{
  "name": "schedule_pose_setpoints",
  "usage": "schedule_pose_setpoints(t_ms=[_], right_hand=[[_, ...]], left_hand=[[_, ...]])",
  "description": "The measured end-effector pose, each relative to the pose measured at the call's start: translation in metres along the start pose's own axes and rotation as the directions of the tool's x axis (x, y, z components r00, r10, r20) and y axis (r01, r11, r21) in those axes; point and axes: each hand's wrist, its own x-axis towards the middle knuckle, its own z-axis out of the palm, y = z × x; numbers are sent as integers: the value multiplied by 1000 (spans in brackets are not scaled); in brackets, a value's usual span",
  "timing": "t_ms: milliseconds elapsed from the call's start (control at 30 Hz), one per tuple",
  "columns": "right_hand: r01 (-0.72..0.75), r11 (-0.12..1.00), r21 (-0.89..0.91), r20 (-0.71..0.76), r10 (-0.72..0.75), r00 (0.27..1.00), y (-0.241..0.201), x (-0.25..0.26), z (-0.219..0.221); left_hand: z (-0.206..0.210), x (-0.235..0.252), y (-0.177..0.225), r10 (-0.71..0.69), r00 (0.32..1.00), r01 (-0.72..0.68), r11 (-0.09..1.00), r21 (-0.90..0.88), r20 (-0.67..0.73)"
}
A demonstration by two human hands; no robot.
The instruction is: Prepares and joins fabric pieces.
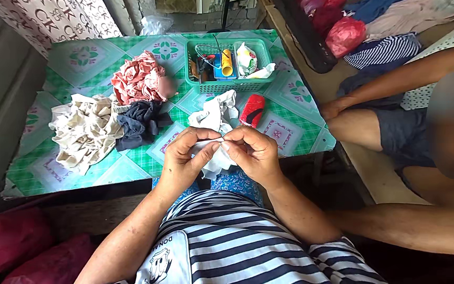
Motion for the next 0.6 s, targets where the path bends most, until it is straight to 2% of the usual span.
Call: schedule_pose_setpoints(t_ms=[200, 367, 600], right_hand=[[-38, 998, -45, 108, 43, 993, -4, 0, -6], [96, 959, -267, 112, -68, 991, -10, 3, -9], [162, 911, -380, 89, -138, 986, -9, 8, -11]], left_hand=[[-2, 1, -1, -12, 1000, 12, 996, -86, -2], [-3, 0, -1, -67, 997, 71, 979, -190, 29], [-3, 0, 1, -77, 996, 85, 970, -228, 42]])
